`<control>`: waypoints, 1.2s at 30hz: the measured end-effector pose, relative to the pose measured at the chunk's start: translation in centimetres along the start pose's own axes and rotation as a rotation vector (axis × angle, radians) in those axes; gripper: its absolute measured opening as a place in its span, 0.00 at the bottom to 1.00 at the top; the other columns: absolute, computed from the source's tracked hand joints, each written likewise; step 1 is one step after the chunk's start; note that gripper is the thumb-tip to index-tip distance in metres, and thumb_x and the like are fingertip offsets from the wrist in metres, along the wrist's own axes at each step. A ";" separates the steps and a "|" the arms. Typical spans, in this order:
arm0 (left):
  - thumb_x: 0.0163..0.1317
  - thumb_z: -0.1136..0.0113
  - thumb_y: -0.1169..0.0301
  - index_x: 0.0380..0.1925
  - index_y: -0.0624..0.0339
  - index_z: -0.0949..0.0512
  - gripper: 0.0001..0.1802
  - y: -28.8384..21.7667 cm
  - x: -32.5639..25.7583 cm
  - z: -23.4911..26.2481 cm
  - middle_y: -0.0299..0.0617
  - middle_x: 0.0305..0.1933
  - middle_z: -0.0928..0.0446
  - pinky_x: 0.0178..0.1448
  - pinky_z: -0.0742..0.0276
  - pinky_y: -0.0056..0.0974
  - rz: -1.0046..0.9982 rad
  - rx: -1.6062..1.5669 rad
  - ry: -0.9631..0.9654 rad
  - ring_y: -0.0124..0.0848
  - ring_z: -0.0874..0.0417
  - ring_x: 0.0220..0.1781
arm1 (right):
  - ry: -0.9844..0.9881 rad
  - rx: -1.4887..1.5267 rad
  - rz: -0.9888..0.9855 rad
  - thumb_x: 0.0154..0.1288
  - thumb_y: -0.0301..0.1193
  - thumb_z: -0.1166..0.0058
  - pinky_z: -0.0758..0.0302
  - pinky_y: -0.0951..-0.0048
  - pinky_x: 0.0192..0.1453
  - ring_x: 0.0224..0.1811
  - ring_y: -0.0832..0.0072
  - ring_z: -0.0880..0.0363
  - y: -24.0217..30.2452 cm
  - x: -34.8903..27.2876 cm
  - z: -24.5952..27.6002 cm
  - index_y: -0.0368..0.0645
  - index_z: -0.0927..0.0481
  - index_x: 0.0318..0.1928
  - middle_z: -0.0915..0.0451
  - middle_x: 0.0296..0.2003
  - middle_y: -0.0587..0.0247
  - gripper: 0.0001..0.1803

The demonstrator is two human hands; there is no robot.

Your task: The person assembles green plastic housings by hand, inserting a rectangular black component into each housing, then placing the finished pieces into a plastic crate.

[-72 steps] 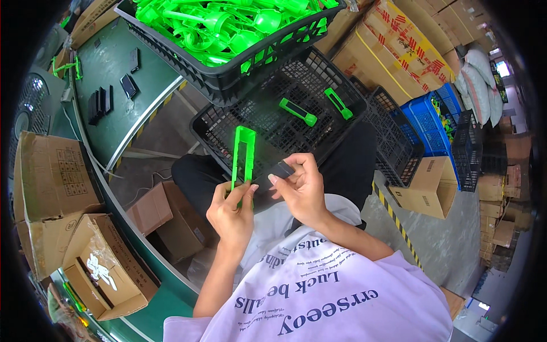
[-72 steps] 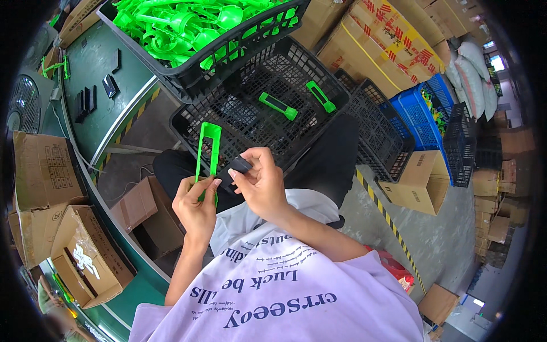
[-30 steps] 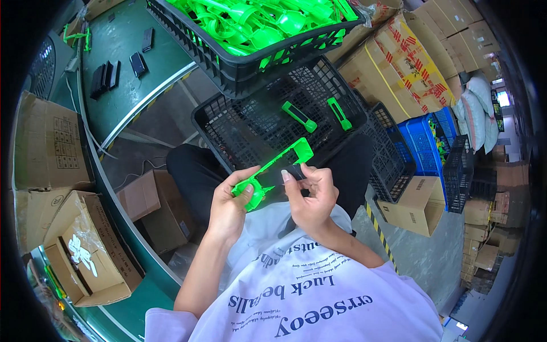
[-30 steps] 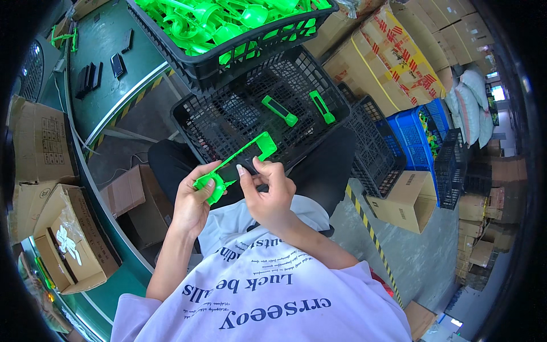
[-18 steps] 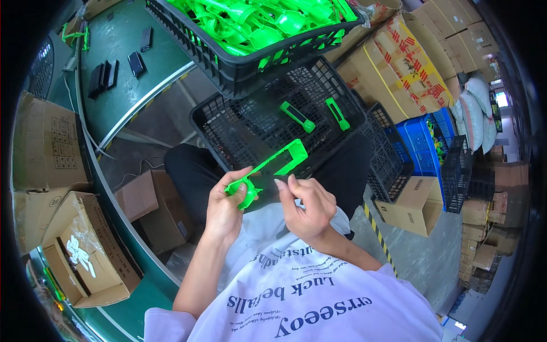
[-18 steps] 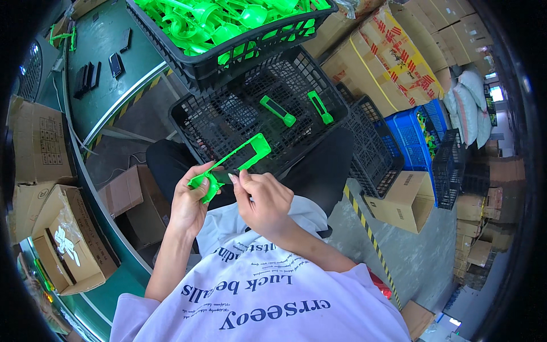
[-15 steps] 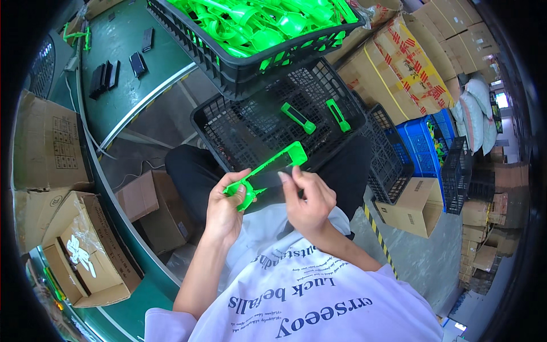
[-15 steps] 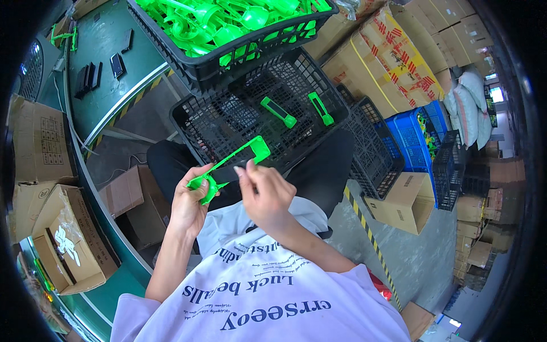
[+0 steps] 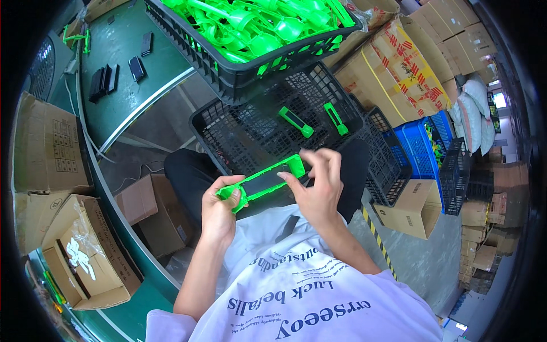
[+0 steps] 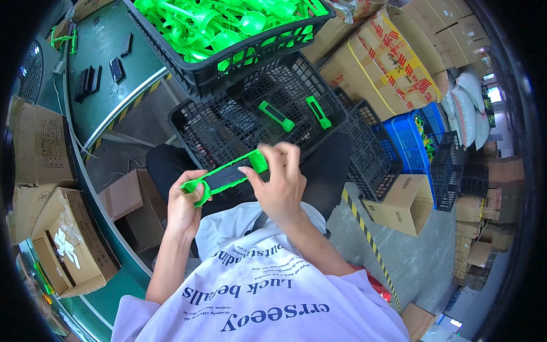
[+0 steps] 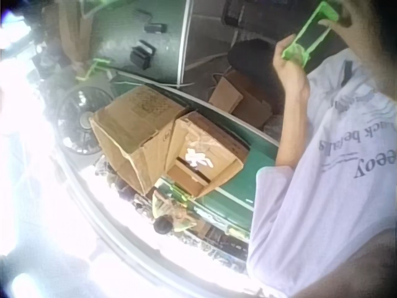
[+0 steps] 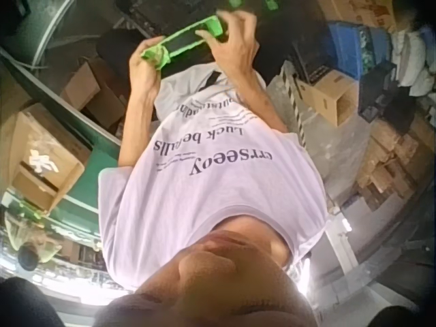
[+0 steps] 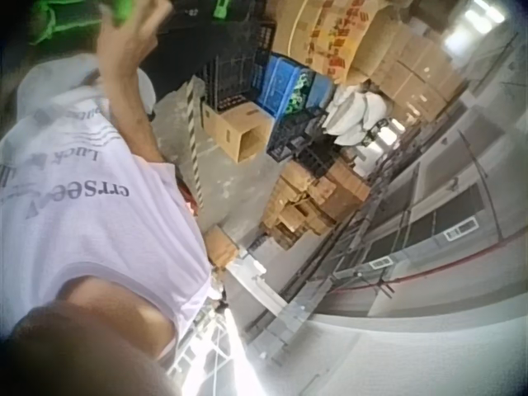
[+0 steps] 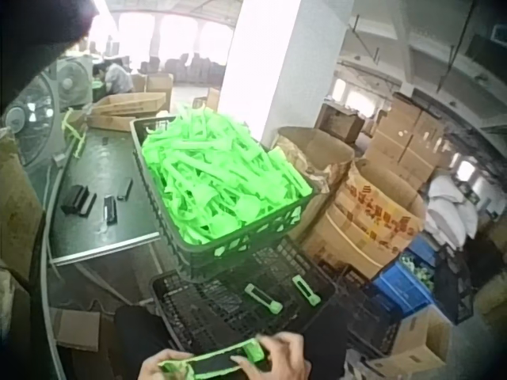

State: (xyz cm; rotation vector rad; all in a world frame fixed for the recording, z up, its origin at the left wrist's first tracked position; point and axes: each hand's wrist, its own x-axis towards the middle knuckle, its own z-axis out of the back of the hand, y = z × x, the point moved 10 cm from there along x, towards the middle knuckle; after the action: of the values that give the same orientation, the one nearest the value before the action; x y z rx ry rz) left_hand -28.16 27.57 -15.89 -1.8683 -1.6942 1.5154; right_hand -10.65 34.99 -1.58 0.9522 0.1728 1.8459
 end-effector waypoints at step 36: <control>0.52 0.31 0.81 0.26 0.68 0.22 0.07 -0.4 -0.8 -2.4 0.44 0.23 0.20 0.19 0.27 0.29 0.042 0.389 0.081 0.29 0.17 0.23 | 0.730 0.420 -0.620 0.53 0.29 0.28 0.37 0.81 0.18 0.15 0.88 0.29 -6.5 -3.7 -2.7 0.37 0.24 0.21 0.23 0.15 0.68 0.16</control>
State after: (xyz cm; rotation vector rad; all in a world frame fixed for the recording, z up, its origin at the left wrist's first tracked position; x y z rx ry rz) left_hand -26.50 28.11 -14.06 -1.7385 -1.2241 1.6202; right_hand -7.12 35.85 -8.68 0.3654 1.1979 1.4999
